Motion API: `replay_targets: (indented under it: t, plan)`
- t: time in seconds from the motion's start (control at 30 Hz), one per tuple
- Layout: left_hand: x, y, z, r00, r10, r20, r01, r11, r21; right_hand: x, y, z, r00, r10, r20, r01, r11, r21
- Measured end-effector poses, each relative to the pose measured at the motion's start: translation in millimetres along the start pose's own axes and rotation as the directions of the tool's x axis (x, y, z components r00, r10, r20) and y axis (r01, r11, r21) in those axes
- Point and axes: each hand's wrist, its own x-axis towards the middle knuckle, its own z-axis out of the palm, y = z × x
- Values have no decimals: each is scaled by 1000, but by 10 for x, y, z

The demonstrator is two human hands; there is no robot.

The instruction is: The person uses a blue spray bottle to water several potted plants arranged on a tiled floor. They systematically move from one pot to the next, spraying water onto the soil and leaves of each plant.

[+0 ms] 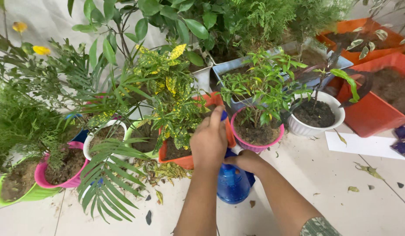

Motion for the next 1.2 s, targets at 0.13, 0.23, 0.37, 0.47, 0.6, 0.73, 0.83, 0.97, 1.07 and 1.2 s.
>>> replay_targets:
  t: [0.13, 0.23, 0.37, 0.47, 0.6, 0.73, 0.83, 0.97, 1.07, 1.2]
  plan:
    - [-24, 12, 22, 999, 15, 36, -14, 999, -37, 15, 15, -11, 997, -22, -78, 27, 998, 56]
    - [-80, -29, 76, 990, -67, 124, 75, 995, -64, 7, 6, 9, 995, -27, -100, 32, 998, 54]
    - [-229, -146, 176, 993, -64, 97, 72, 994, -85, 5, 3, 18, 993, -25, -117, 30, 998, 47]
    - [-402, -232, 256, 980, -75, 182, 69, 997, 38, 77, 27, 19, 992, 5, -128, 2, 999, 50]
    - [-593, -233, 371, 935, -194, 295, 166, 979, 119, 225, 143, 85, 988, 5, -152, 4, 998, 57]
    - [-584, -196, 407, 914, -250, 321, 252, 967, 36, 371, 294, 123, 992, -46, -119, 41, 998, -46]
    - [-538, -164, 402, 892, -305, 333, 330, 944, -22, 435, 335, 121, 988, -49, -145, 42, 998, -53]
    - [-521, -244, 384, 811, -378, 447, 452, 890, -67, 378, 360, 108, 989, -21, -145, 18, 1000, -20]
    - [-542, -280, 417, 771, -402, 493, 467, 884, -9, 301, 276, 73, 988, -43, -151, 36, 998, -53]
    - [-465, -232, 467, 854, -357, 379, 438, 887, -150, 127, 159, -6, 977, -152, -151, 146, 988, -50]
